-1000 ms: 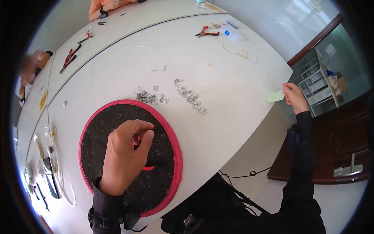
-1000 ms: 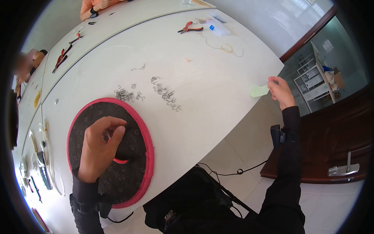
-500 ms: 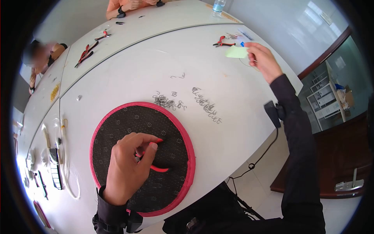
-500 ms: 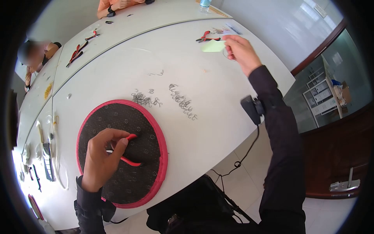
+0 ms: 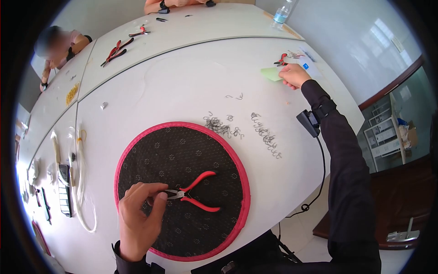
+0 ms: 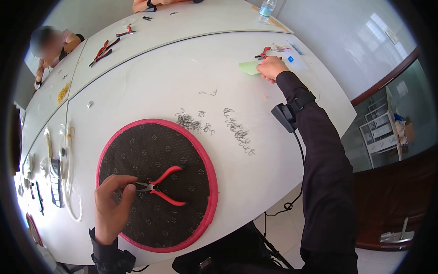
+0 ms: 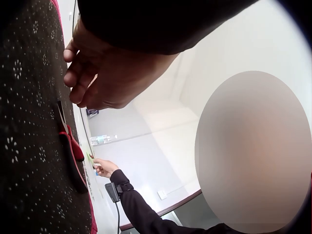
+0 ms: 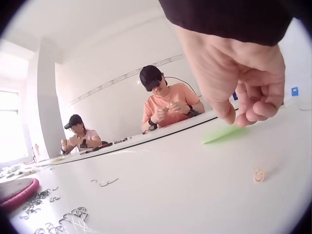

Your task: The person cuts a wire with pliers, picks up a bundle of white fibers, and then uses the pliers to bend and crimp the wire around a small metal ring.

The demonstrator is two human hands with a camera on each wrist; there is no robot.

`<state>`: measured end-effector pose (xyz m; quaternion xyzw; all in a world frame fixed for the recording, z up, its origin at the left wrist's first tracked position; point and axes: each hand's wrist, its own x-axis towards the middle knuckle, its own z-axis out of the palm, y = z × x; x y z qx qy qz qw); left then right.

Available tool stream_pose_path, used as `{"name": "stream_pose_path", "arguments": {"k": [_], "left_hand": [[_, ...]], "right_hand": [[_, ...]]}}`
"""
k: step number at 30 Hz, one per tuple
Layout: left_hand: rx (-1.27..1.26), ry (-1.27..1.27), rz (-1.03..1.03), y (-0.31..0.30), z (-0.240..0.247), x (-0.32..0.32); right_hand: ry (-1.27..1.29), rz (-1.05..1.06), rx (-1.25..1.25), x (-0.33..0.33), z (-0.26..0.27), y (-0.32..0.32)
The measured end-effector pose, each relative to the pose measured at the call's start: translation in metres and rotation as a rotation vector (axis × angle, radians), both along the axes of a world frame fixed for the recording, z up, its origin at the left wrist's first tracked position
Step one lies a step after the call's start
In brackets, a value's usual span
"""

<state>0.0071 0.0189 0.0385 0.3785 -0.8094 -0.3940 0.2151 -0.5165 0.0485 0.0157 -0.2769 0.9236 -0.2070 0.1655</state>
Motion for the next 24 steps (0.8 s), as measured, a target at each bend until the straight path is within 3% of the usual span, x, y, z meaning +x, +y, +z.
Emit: {"name": "stream_pose_path", "arguments": {"k": [3,6,9,14,15,17,24], "left_hand": [[-0.006,0.002,0.024,-0.002,0.000,0.009],[-0.013,-0.048,0.063,-0.001,0.005,0.016],[0.011,-0.054,0.107,-0.004,0.000,0.026],[0.049,0.023,0.212,-0.013,-0.011,0.033],[0.055,0.046,0.244,-0.015,-0.013,0.034],[0.066,0.095,0.283,-0.023,-0.020,0.038],[0.091,0.223,0.300,-0.036,-0.041,0.045]], "right_hand": [[0.477,0.176,0.074,-0.009,-0.007,0.001],[0.595,0.352,-0.011,0.002,-0.006,-0.008],[0.562,0.526,0.011,0.004,-0.017,-0.015],[0.487,0.531,0.044,-0.003,-0.023,-0.016],[0.506,0.546,-0.080,-0.020,-0.036,-0.016],[0.493,0.517,-0.101,-0.006,-0.021,-0.015],[0.236,0.674,-0.164,0.160,0.036,-0.028]]}}
